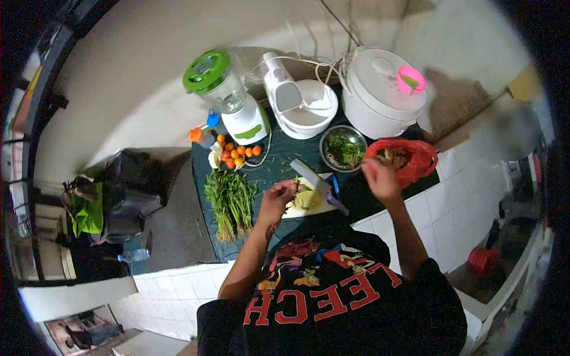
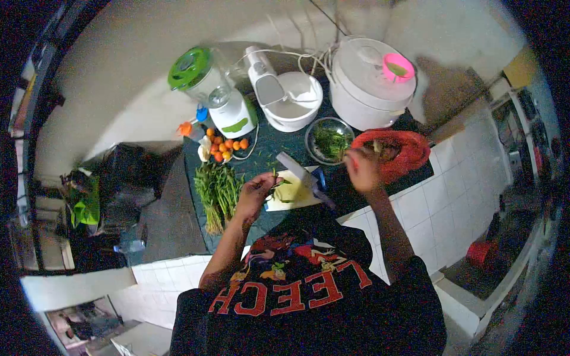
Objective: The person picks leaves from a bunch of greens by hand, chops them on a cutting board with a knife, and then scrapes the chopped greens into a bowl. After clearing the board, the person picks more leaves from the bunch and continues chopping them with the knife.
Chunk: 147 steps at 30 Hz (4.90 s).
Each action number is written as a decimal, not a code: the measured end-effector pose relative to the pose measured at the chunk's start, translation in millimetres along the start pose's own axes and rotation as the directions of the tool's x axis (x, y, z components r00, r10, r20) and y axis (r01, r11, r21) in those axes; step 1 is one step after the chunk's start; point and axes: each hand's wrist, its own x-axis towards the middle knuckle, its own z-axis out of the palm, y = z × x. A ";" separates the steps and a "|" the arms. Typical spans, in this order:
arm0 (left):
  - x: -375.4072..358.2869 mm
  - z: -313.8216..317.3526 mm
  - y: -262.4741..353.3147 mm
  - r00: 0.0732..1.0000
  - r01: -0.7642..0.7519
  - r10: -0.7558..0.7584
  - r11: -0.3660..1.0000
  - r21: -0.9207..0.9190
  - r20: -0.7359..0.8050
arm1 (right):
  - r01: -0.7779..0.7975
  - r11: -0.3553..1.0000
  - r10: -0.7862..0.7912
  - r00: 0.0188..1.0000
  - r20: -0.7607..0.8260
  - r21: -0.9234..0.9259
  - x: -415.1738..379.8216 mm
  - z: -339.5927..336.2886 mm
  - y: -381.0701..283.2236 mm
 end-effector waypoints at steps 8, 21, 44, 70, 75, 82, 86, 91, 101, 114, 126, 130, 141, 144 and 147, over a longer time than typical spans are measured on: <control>-16.1 15.8 -9.2 0.998 0.063 -0.064 0.979 -0.196 0.001 | -0.213 0.738 -0.103 0.902 0.419 0.640 29.0 27.8 -118.9; -23.1 11.8 -35.3 0.991 -0.020 -0.014 0.968 -0.248 -0.132 | -0.303 0.724 -0.135 0.819 0.558 0.620 21.1 67.4 -108.2; -9.3 -7.1 -31.8 0.988 -0.145 0.148 0.988 0.060 -0.046 | -0.037 0.904 -0.164 0.890 0.425 0.427 22.5 119.7 -88.8; 10.7 -49.6 -80.2 0.976 0.149 -0.191 0.939 -0.311 -0.107 | -0.334 0.692 -0.250 0.721 0.646 0.640 7.1 135.8 -96.4; 10.8 -44.6 -71.5 0.963 0.201 -0.243 0.936 -0.289 -0.118 | -0.436 0.595 -0.164 0.757 0.633 0.676 1.6 148.1 -90.8; 10.1 -49.9 -69.1 0.967 0.175 -0.222 0.934 -0.311 -0.122 | -0.445 0.641 -0.144 0.731 0.667 0.626 11.9 144.6 -85.1; 2.0 -41.2 -53.7 0.960 0.234 -0.270 0.916 -0.327 -0.069 | -0.548 0.557 -0.117 0.692 0.712 0.624 8.1 143.5 -83.5; 3.5 -37.3 -60.9 0.982 0.157 -0.172 0.974 -0.166 -0.080 | -0.475 0.584 -0.144 0.738 0.659 0.659 5.8 144.9 -84.2; 7.1 -34.7 -64.3 0.982 -0.104 0.150 0.939 0.328 -0.118 | -0.392 0.643 -0.128 0.792 0.597 0.658 8.9 142.9 -94.6; 6.2 -25.9 -58.2 0.953 -0.169 0.272 0.846 0.506 -0.136 | -0.206 0.755 -0.067 0.920 0.386 0.622 9.5 152.5 -95.4; 19.4 -47.9 -64.0 0.952 -0.081 0.194 0.904 0.419 -0.235 | 0.062 0.923 -0.139 0.974 0.178 0.380 69.9 183.1 -76.0; 24.0 -59.2 -64.9 0.954 -0.073 0.130 0.974 0.212 -0.269 | 0.150 0.927 -0.216 0.963 0.163 0.343 94.3 195.8 -79.4; 12.6 -62.4 -60.4 0.952 -0.087 0.137 0.979 0.187 -0.272 | -0.088 0.780 -0.347 0.763 0.546 0.619 50.2 149.2 -111.0; 12.0 -54.5 -53.5 0.964 -0.049 0.096 0.981 0.187 -0.249 | 0.047 0.761 -0.414 0.803 0.429 0.647 41.8 150.1 -103.9; 15.0 -57.0 -63.5 0.973 -0.070 0.107 0.981 0.182 -0.204 | 0.082 0.786 -0.414 0.806 0.424 0.612 34.0 148.7 -103.3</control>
